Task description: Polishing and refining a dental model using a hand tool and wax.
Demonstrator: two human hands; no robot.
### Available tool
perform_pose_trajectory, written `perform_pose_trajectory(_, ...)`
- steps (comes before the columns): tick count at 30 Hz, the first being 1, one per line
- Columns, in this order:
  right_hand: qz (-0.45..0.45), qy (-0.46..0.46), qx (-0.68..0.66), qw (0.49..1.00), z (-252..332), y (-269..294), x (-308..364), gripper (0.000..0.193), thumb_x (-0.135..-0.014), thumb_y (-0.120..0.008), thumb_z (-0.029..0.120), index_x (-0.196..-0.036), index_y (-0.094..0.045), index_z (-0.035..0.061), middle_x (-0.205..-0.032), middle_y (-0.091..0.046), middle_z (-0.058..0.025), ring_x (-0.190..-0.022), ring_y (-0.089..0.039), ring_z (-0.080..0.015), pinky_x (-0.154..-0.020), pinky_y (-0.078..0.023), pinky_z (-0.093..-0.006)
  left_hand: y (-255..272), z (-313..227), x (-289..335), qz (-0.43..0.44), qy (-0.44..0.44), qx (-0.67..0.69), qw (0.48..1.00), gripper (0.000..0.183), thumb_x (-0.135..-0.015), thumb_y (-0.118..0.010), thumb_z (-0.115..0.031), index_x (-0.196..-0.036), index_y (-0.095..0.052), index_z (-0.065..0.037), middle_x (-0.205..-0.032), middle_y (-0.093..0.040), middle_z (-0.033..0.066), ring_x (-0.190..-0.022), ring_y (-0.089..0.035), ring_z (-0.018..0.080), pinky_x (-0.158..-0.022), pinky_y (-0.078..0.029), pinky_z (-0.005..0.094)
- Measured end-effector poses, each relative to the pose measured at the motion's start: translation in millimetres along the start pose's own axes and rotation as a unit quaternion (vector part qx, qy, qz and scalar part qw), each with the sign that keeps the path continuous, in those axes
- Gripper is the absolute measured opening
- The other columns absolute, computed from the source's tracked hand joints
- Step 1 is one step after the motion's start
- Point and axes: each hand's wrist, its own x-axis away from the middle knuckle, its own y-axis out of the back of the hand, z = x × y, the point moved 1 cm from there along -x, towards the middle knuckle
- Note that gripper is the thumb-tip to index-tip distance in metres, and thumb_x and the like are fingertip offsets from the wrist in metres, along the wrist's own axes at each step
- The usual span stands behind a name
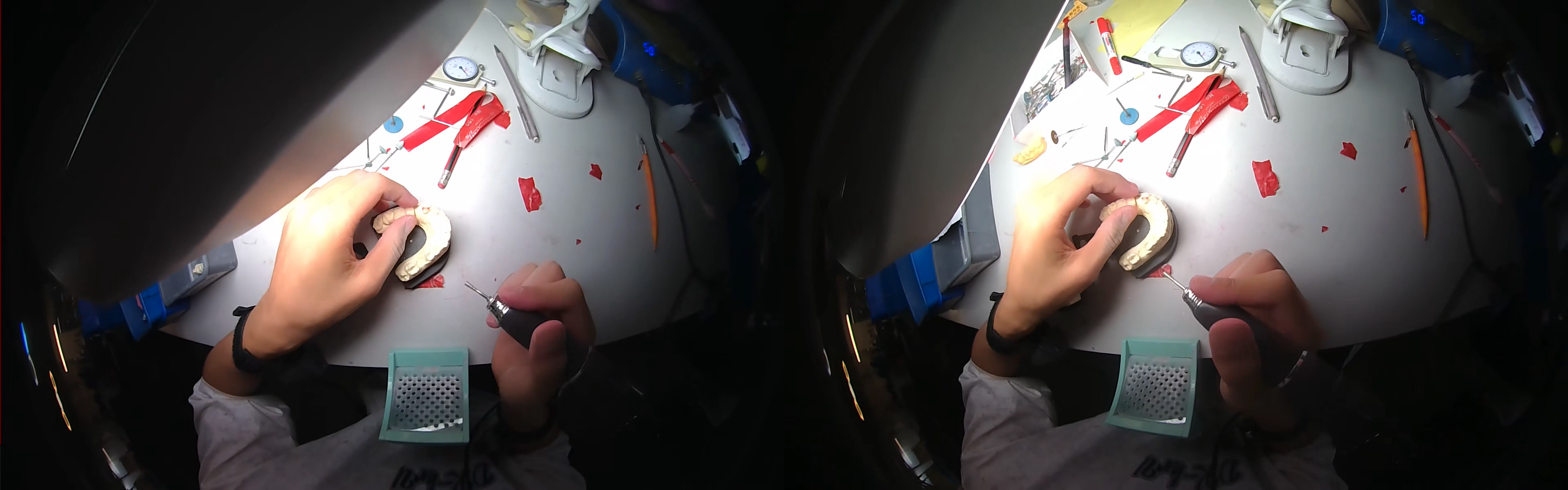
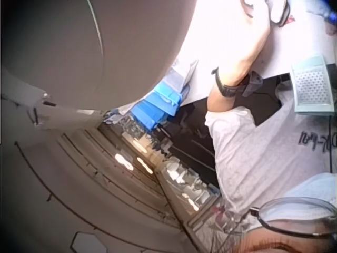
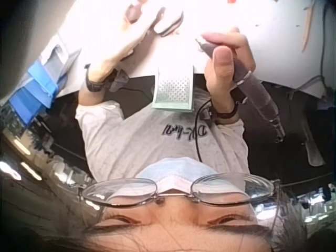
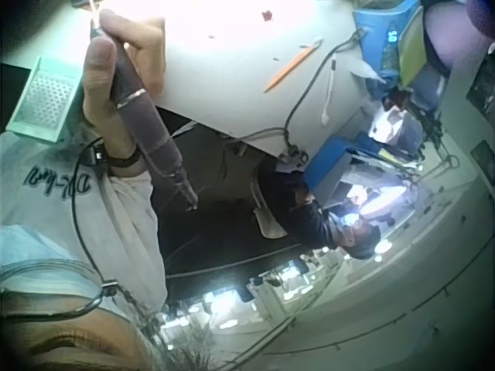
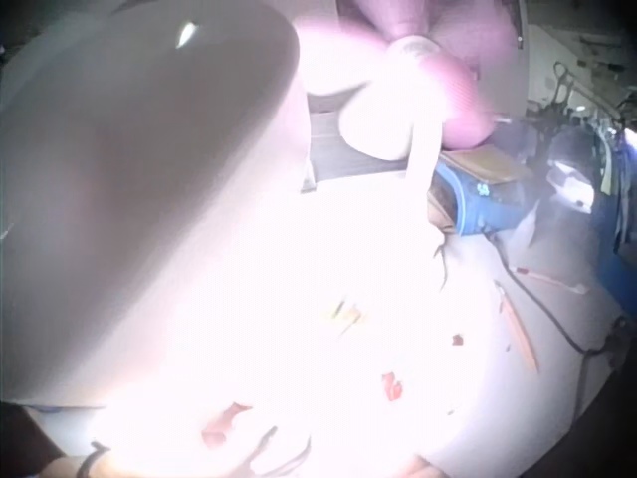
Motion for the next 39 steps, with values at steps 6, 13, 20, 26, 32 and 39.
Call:
perform_pose_trajectory(6, 0.052, -0.017, -0.064, 0.996, -2.7, 10.2, 0.1, 0.031, -0.101, -0.063, 0.028, -0.108, -0.061, -0.0023, -0.083, -0.056, -0.0077, -0.074, -0.052, -0.0124, -0.067, -0.041, -0.0277, -2.1, -2.0, 1.5, -0.002, 0.006, -0.026, 1.000, 0.015, -0.088, -0.072, -0.007, -0.101, -0.068, -0.001, -0.096, -0.071, 0.0102, -0.085, -0.067, 0.0221, -0.075, -0.050, 0.0321)
perform_pose_trajectory(13, 0.022, -0.056, 0.004, 0.998, 6.0, -2.3, -0.9, 0.034, -0.097, -0.066, 0.030, -0.108, -0.060, -0.0020, -0.083, -0.054, -0.0074, -0.072, -0.052, -0.0126, -0.066, -0.043, -0.0271, 4.8, 3.5, 4.7, 0.006, 0.036, 0.027, 0.999, 0.017, -0.087, -0.074, -0.009, -0.102, -0.069, -0.003, -0.096, -0.071, 0.0087, -0.086, -0.066, 0.0210, -0.076, -0.050, 0.0318)
perform_pose_trajectory(20, 0.016, 0.002, 0.068, 0.998, 1.3, -2.9, -1.2, 0.049, -0.096, -0.065, 0.044, -0.113, -0.057, -0.0008, -0.089, -0.061, -0.0143, -0.082, -0.063, -0.0207, -0.072, -0.051, -0.0325, 14.7, -12.2, 6.4, -0.024, 0.049, 0.074, 0.996, 0.021, -0.084, -0.078, -0.006, -0.104, -0.072, -0.002, -0.094, -0.073, 0.0066, -0.086, -0.066, 0.0155, -0.075, -0.048, 0.0292)
perform_pose_trajectory(26, 0.094, 0.134, -0.019, 0.986, -8.1, -8.0, -3.1, 0.043, -0.099, -0.064, 0.040, -0.117, -0.057, 0.0018, -0.100, -0.061, -0.0160, -0.098, -0.067, -0.0336, -0.086, -0.057, -0.0423, 10.5, -14.4, 17.8, 0.011, 0.034, 0.256, 0.966, 0.023, -0.083, -0.079, 0.001, -0.105, -0.077, -0.001, -0.092, -0.076, 0.0083, -0.079, -0.069, 0.0110, -0.073, -0.055, 0.0250)
perform_pose_trajectory(32, 0.093, 0.167, -0.007, 0.982, -3.4, -5.4, -8.2, 0.030, -0.087, -0.072, 0.012, -0.108, -0.062, -0.0067, -0.094, -0.066, -0.0203, -0.093, -0.073, -0.0395, -0.081, -0.063, -0.0435, 4.2, -23.3, 17.8, 0.007, 0.011, 0.320, 0.947, 0.019, -0.083, -0.079, 0.004, -0.101, -0.076, 0.002, -0.089, -0.077, 0.0108, -0.084, -0.074, 0.0147, -0.074, -0.058, 0.0258)
perform_pose_trajectory(39, 0.064, 0.148, -0.035, 0.986, -8.4, -8.9, -3.2, 0.029, -0.090, -0.071, 0.013, -0.110, -0.061, -0.0057, -0.094, -0.065, -0.0192, -0.094, -0.073, -0.0387, -0.081, -0.063, -0.0420, 1.4, -19.4, 21.6, 0.015, 0.030, 0.361, 0.932, 0.020, -0.084, -0.078, 0.005, -0.103, -0.073, 0.004, -0.093, -0.076, 0.0128, -0.087, -0.075, 0.0165, -0.078, -0.058, 0.0258)
